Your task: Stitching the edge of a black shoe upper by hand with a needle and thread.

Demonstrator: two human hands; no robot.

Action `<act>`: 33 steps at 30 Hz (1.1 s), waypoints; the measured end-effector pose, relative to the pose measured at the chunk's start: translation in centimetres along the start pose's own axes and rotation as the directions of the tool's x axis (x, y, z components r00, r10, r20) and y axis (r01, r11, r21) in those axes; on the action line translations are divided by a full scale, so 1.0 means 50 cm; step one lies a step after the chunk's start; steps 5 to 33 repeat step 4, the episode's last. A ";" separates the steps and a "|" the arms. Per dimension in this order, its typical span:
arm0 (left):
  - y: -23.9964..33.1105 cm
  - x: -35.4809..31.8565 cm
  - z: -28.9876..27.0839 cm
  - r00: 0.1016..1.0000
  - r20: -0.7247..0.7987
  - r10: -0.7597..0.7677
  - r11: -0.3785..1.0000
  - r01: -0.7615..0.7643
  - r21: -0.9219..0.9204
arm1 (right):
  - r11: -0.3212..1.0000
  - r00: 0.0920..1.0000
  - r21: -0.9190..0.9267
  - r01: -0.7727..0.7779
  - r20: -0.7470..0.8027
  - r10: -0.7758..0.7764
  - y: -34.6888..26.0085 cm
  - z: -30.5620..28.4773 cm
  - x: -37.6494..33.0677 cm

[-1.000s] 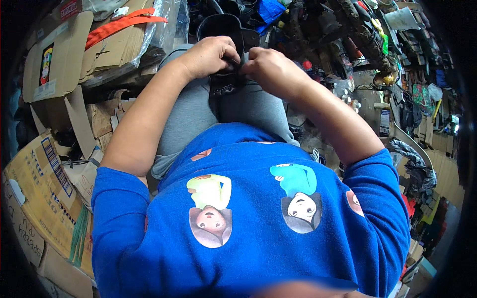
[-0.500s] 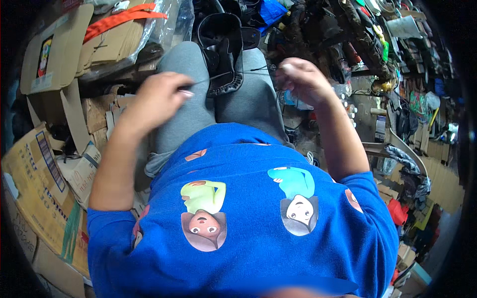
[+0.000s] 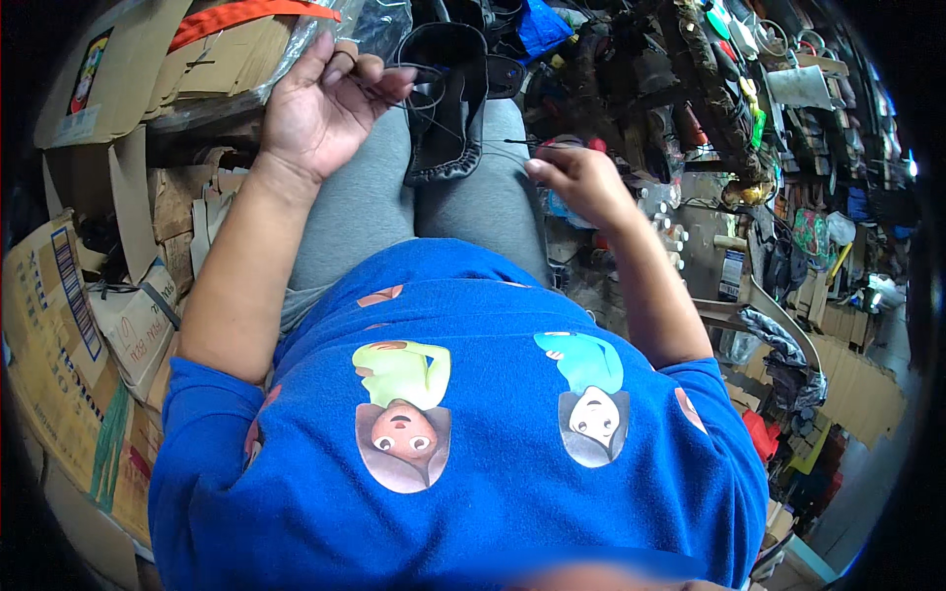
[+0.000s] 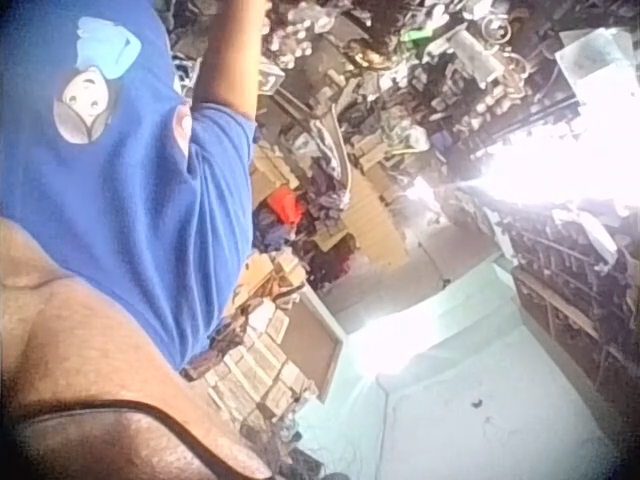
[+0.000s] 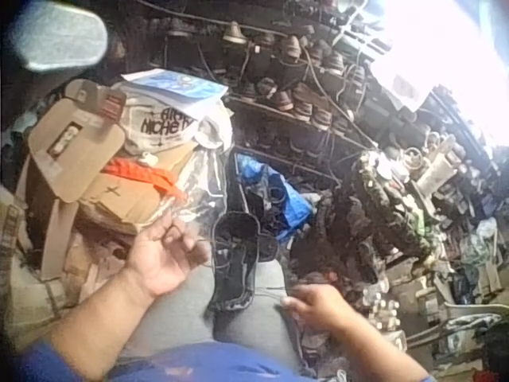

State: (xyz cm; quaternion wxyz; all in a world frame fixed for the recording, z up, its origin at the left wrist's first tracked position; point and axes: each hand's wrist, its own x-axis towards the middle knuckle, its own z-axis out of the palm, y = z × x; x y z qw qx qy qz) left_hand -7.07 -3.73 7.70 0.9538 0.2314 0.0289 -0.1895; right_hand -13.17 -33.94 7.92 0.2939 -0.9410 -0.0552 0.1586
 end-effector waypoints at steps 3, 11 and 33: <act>0.034 0.020 -0.026 0.960 -0.279 0.011 0.969 0.058 0.240 | 0.926 0.994 -0.360 0.110 0.033 -0.106 0.045 0.022 -0.007; 0.072 0.022 -0.120 0.980 0.084 -0.182 0.960 0.159 0.231 | 0.900 0.987 -0.407 0.157 0.032 -0.157 0.076 0.018 -0.013; 0.072 0.022 -0.120 0.980 0.084 -0.182 0.960 0.159 0.231 | 0.900 0.987 -0.407 0.157 0.032 -0.157 0.076 0.018 -0.013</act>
